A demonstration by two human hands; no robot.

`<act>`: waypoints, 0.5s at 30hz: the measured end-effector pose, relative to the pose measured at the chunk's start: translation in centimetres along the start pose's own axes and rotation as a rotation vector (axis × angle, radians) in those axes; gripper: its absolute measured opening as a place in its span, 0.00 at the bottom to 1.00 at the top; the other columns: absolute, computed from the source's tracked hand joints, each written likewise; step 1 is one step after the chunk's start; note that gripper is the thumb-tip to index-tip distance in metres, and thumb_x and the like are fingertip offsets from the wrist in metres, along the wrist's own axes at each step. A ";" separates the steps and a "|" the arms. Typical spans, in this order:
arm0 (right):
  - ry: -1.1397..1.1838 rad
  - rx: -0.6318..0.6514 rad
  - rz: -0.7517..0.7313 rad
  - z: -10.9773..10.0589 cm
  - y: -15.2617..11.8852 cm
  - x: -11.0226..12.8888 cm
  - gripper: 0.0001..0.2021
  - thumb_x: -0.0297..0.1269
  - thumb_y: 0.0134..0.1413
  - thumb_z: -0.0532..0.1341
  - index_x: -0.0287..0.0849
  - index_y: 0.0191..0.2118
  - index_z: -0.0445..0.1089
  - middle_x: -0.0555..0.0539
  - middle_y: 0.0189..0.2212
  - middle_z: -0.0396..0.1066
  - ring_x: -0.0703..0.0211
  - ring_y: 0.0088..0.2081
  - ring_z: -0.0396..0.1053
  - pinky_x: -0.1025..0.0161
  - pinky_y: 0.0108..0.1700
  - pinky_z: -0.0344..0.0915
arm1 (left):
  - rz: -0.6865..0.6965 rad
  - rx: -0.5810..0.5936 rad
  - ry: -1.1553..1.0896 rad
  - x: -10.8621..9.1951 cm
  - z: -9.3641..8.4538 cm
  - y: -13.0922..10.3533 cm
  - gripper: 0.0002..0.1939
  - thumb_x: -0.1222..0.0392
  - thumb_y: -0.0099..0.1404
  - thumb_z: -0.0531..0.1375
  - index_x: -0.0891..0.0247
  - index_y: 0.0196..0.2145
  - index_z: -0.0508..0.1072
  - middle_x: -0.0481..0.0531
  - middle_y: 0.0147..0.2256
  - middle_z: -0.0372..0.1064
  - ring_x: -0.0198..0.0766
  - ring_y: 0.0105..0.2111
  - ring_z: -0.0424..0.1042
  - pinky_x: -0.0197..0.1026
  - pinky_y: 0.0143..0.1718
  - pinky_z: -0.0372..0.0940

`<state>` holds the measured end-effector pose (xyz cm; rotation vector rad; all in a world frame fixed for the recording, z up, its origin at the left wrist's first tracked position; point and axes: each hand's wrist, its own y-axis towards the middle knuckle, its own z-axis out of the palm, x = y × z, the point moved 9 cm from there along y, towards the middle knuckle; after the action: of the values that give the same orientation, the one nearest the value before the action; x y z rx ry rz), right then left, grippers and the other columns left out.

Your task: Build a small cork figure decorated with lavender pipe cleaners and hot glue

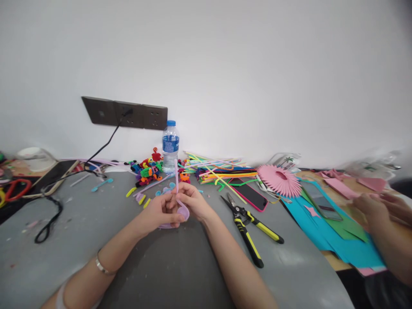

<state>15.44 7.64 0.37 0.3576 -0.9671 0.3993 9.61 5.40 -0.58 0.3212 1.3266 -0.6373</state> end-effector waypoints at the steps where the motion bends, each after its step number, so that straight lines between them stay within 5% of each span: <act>1: 0.000 0.003 -0.002 0.0 0.0 0.0 0.19 0.47 0.42 0.74 0.40 0.35 0.71 0.50 0.23 0.78 0.64 0.23 0.74 0.68 0.30 0.70 | -0.003 0.001 0.006 0.0 0.0 0.0 0.22 0.56 0.46 0.74 0.65 0.33 0.68 0.41 0.23 0.66 0.30 0.20 0.68 0.35 0.24 0.65; 15: -0.030 -0.017 -0.001 0.1 0.0 0.1 0.19 0.47 0.40 0.75 0.41 0.32 0.70 0.51 0.22 0.78 0.64 0.21 0.72 0.67 0.28 0.70 | -0.002 -0.024 0.048 0.0 -0.3 0.0 0.22 0.55 0.46 0.74 0.64 0.33 0.68 0.40 0.22 0.66 0.30 0.19 0.66 0.34 0.23 0.62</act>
<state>15.37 7.63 0.54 0.3489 -0.9986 0.3858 9.37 5.57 -0.65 0.3177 1.3790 -0.6183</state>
